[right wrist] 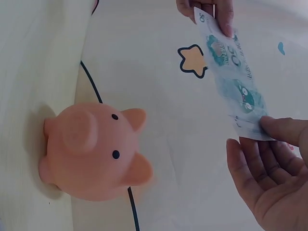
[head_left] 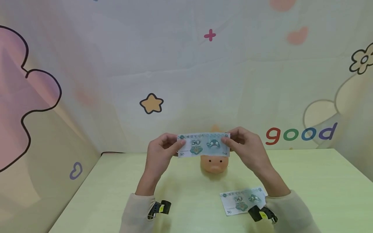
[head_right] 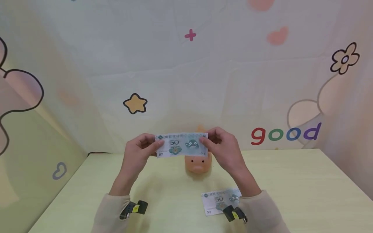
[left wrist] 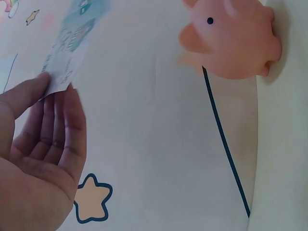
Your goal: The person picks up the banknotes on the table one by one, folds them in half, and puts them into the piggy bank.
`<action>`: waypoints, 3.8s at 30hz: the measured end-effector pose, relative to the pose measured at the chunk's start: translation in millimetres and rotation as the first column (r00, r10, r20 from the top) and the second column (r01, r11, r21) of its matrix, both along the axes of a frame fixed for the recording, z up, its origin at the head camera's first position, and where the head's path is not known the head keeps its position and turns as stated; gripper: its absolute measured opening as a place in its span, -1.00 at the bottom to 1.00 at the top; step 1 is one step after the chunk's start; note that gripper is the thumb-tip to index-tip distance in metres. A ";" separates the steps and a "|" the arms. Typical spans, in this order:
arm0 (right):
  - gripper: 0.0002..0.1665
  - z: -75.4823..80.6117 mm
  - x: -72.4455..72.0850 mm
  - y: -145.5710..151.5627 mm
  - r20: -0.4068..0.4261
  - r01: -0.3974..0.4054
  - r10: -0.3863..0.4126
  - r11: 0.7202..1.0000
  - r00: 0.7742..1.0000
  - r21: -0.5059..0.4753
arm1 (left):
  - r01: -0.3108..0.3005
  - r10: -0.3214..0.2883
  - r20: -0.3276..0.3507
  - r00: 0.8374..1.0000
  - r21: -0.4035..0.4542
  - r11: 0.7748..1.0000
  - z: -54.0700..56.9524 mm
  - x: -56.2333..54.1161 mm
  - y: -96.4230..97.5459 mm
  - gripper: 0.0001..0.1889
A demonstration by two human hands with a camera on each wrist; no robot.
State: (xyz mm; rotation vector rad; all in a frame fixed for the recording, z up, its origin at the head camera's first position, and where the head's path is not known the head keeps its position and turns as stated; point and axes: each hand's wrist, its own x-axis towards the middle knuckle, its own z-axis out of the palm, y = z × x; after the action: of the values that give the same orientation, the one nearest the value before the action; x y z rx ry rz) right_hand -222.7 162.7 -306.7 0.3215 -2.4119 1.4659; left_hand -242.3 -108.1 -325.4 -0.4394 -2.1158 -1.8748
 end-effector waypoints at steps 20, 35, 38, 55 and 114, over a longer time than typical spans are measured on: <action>-0.79 1.4 9.0 -4.7 -0.142 0.095 -0.098 0.995 0.985 -0.029 | -0.061 0.063 -0.034 0.997 0.069 0.996 1.0 10.0 11.4 -0.88; -0.79 4.1 12.5 -9.7 -0.124 0.029 -0.035 0.998 0.992 -0.051 | -0.068 0.071 -0.051 0.996 0.065 0.996 3.6 14.1 20.7 -0.88; -0.78 3.2 12.0 -10.7 -0.120 0.009 -0.016 0.998 0.993 -0.054 | -0.064 0.067 -0.063 0.996 0.050 0.997 4.0 15.6 23.4 -0.88; -0.78 -1.1 11.8 -18.1 -0.144 -0.043 0.038 0.999 0.989 -0.031 | -0.025 0.025 -0.086 0.996 -0.005 1.000 3.4 21.7 35.0 -0.87; -0.81 -8.2 7.7 -29.8 -0.125 -0.205 0.184 0.961 0.975 -0.185 | 0.056 -0.047 -0.131 0.990 0.063 0.996 -11.0 24.4 63.0 -0.89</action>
State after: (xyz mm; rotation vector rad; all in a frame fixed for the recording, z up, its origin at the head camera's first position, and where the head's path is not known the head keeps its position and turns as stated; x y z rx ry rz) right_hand -215.0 132.9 -314.9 0.5900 -2.1803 1.7096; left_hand -217.9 -45.2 -336.4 -0.5891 -1.9700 -1.8847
